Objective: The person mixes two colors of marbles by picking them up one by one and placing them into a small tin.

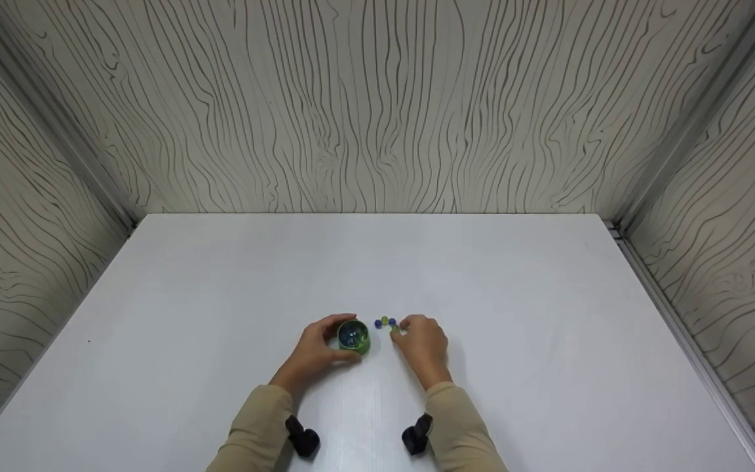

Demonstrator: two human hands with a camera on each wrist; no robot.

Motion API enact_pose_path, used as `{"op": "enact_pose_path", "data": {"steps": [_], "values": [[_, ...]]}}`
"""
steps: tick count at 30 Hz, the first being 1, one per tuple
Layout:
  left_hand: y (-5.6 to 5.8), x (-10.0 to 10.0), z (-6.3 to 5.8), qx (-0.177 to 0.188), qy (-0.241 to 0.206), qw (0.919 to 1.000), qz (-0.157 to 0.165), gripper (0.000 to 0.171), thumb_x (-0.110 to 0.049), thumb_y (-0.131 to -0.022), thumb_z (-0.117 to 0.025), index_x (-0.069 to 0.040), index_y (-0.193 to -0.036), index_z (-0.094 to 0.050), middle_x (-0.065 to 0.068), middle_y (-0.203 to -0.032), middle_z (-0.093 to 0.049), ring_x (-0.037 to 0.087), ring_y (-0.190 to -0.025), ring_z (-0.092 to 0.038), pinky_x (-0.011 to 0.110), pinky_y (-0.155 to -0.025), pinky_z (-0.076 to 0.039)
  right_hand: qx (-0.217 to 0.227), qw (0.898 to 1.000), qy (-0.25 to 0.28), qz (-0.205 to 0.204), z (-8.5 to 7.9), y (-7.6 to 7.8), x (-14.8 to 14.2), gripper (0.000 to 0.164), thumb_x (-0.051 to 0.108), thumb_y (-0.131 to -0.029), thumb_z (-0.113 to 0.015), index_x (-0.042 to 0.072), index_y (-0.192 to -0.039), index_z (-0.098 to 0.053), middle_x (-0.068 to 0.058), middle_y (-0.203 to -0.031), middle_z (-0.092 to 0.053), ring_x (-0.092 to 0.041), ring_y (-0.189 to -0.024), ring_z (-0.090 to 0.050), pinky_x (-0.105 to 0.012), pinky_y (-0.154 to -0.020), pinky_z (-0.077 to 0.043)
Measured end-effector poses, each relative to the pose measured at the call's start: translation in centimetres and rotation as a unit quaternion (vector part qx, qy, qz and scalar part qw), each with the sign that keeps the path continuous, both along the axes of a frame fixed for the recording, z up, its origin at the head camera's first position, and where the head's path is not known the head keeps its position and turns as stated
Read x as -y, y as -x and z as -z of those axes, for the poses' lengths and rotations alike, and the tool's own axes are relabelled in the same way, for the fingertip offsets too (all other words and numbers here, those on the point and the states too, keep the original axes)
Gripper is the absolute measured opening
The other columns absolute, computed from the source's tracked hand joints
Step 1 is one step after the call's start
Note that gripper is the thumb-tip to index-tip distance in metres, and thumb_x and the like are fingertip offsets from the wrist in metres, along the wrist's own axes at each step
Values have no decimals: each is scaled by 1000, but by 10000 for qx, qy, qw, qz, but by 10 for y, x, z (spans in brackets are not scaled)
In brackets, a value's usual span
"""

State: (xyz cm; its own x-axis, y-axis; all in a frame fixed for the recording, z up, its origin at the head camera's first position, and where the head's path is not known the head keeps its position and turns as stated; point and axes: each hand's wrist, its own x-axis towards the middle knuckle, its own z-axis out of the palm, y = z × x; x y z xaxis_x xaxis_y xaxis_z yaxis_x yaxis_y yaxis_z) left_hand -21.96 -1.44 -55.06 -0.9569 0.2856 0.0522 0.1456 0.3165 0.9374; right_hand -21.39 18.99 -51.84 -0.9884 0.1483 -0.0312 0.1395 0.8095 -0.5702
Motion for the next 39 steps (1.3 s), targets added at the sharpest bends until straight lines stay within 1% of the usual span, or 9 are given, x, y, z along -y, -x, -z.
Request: {"op": "enact_pose_path", "data": {"steps": [3, 5, 12, 15, 23, 28, 30, 35, 39], "values": [[0, -1, -1, 11, 0, 10000, -21, 69, -15, -65, -87, -16, -128, -60, 2, -129, -65, 21, -124, -59, 39, -115, -42, 10, 10000, -34, 30, 0, 0, 1, 23, 22, -80, -74, 5, -95, -75, -12, -88, -72, -20, -78, -63, -35, -68, -54], [0, -1, -1, -5, 15, 10000, -27, 69, -15, -65, -87, -16, -128, -60, 2, -129, -65, 21, -124, -59, 39, -115, -43, 0, 10000, -42, 38, 0, 0, 1, 22, 22, -80, -74, 5, -94, -75, -12, -90, -73, -21, -81, -65, -38, -71, -55], [1, -2, -1, 44, -40, 10000, -27, 68, -14, -65, -87, -16, -127, -60, 3, -128, -65, 20, -122, -60, 37, -113, -45, -30, 10000, -48, -3, 0, 0, 0, 20, 20, -81, -73, 4, -93, -75, -14, -91, -73, -24, -82, -66, -41, -72, -56], [1, -2, -1, 19, -31, 10000, -18, 68, -13, -65, -87, -16, -127, -60, 3, -128, -65, 20, -122, -60, 37, -113, -45, -44, 10000, -69, -31, -1, 1, 0, 19, 19, -81, -72, 4, -93, -75, -14, -91, -73, -24, -82, -66, -41, -70, -55], [0, -1, -1, -63, -34, 10000, 44, 67, -13, -65, -86, -13, -127, -60, 4, -128, -66, 21, -122, -60, 35, -112, -46, 37, 10000, -55, 49, -1, 1, 0, 18, 19, -81, -72, 5, -91, -75, -12, -87, -72, -20, -76, -62, -34, -65, -52], [0, -1, -1, -60, -17, 10000, 33, 68, -13, -65, -87, -13, -127, -60, 4, -128, -66, 21, -122, -60, 36, -113, -45, 33, 10000, -30, 36, -2, 0, 0, 18, 18, -81, -72, 4, -92, -74, -11, -83, -71, -18, -72, -58, -28, -60, -46], [0, -1, -1, -46, -14, 10000, 13, 68, -13, -65, -87, -14, -127, -60, 4, -128, -66, 21, -122, -60, 37, -113, -45, -36, 10000, -18, 6, -1, -1, 0, 18, 18, -80, -72, 4, -91, -75, -10, -81, -71, -17, -70, -58, -26, -58, -45], [-1, 0, 0, -4, -7, 10000, -41, 69, -14, -64, -87, -15, -128, -60, 2, -127, -66, 21, -121, -60, 40, -113, -44, -224, 9997, -7, -66, 1, -1, 0, 16, 17, -79, -73, 5, -89, -75, -12, -84, -74, -18, -70, -62, -27, -57, -49], [-1, 0, 0, -82, 26, 10000, -28, 69, -14, -64, -87, -14, -128, -60, 3, -128, -65, 21, -122, -60, 38, -113, -44, -214, 9998, -7, -56, 0, -1, 1, 17, 18, -79, -73, 5, -89, -75, -12, -85, -74, -18, -71, -62, -27, -57, -48]]}}
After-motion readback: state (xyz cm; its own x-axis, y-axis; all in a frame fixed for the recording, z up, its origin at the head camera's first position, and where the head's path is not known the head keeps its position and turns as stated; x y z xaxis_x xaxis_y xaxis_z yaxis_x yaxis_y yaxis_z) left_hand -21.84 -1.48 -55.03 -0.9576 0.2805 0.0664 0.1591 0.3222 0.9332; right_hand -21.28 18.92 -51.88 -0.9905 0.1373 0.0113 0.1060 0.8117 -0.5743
